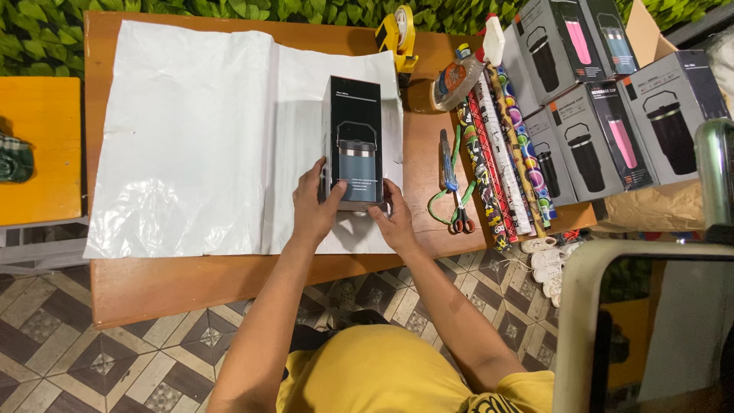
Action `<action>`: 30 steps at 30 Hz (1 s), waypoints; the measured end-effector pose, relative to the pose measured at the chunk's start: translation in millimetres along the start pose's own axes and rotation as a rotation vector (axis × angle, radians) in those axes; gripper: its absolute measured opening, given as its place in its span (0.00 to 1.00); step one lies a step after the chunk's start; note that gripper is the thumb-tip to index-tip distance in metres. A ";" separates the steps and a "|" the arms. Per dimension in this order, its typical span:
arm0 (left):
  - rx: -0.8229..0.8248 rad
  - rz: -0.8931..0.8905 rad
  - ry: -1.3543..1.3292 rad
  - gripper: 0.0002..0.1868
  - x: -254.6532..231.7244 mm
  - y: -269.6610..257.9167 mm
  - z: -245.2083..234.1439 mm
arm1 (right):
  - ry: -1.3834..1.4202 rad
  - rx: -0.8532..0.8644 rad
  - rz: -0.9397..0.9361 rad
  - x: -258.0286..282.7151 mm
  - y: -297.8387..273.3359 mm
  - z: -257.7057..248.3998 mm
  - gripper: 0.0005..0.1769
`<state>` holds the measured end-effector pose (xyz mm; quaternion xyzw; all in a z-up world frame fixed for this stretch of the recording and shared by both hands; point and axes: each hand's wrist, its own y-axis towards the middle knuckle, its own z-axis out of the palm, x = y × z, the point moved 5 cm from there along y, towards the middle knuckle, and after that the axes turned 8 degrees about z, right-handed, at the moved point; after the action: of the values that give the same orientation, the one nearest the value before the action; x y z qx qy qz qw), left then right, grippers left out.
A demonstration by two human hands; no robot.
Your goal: The person cuts a sheet of colorful wrapping paper with scissors, places a rectangular box on the paper, and wraps it by folding the paper around the box. They secure the paper with tape and smooth the edges to complete the wrapping.
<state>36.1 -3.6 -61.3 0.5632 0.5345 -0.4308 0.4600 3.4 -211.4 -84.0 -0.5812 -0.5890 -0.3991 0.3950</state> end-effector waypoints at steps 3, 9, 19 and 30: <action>0.034 0.145 0.141 0.42 6.9 -3.6 3.5 | -0.056 0.010 0.059 -4.3 3.8 -1.8 0.40; 0.072 -0.030 0.062 0.47 22.2 -9.5 2.1 | -0.100 0.049 0.037 6.5 9.1 -0.5 0.38; 0.053 0.239 0.570 0.63 9.9 -35.2 -32.1 | -0.134 -0.203 0.024 38.6 35.7 -42.4 0.31; 0.142 0.175 0.510 0.70 5.1 -27.3 -66.7 | -0.344 -0.049 -0.295 66.0 18.5 1.6 0.12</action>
<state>8.6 63.0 -54.1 0.7284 0.5506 -0.2700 0.3055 21.1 -185.4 -23.0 -0.5577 -0.7163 -0.3619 0.2118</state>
